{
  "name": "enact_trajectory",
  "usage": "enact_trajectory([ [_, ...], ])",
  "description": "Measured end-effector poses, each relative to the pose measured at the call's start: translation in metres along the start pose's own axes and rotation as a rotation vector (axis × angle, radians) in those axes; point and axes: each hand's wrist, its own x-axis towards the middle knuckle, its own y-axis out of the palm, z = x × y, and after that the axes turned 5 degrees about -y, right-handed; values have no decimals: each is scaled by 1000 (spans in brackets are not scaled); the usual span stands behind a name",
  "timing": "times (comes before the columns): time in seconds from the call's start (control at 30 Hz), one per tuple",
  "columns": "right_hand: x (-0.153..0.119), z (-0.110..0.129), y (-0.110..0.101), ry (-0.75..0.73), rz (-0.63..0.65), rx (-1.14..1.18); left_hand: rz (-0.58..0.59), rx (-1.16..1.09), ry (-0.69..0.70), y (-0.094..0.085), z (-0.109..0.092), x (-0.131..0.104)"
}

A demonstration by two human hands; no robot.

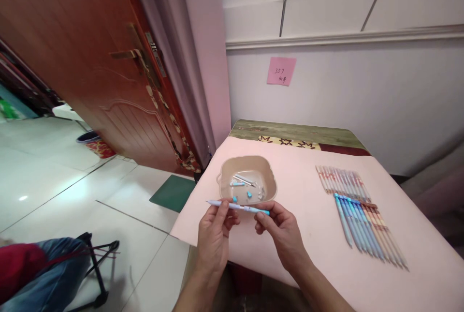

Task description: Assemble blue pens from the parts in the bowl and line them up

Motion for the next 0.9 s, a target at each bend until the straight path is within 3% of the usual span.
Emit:
enact_trajectory([
  [0.37, 9, -6, -1, -46, -58, -47, -7, 23, -28, 11, 5, 4],
  [0.6, 55, 4, 3, -134, 1, -86, 50, -51, 20, 31, -5, 29],
  [0.77, 87, 13, 13, -166, 39, -110, 14, -73, 104, 48, -17, 49],
  [0.9, 102, 8, 7, -177, 90, -177, -27, -21, 183, 59, -15, 64],
])
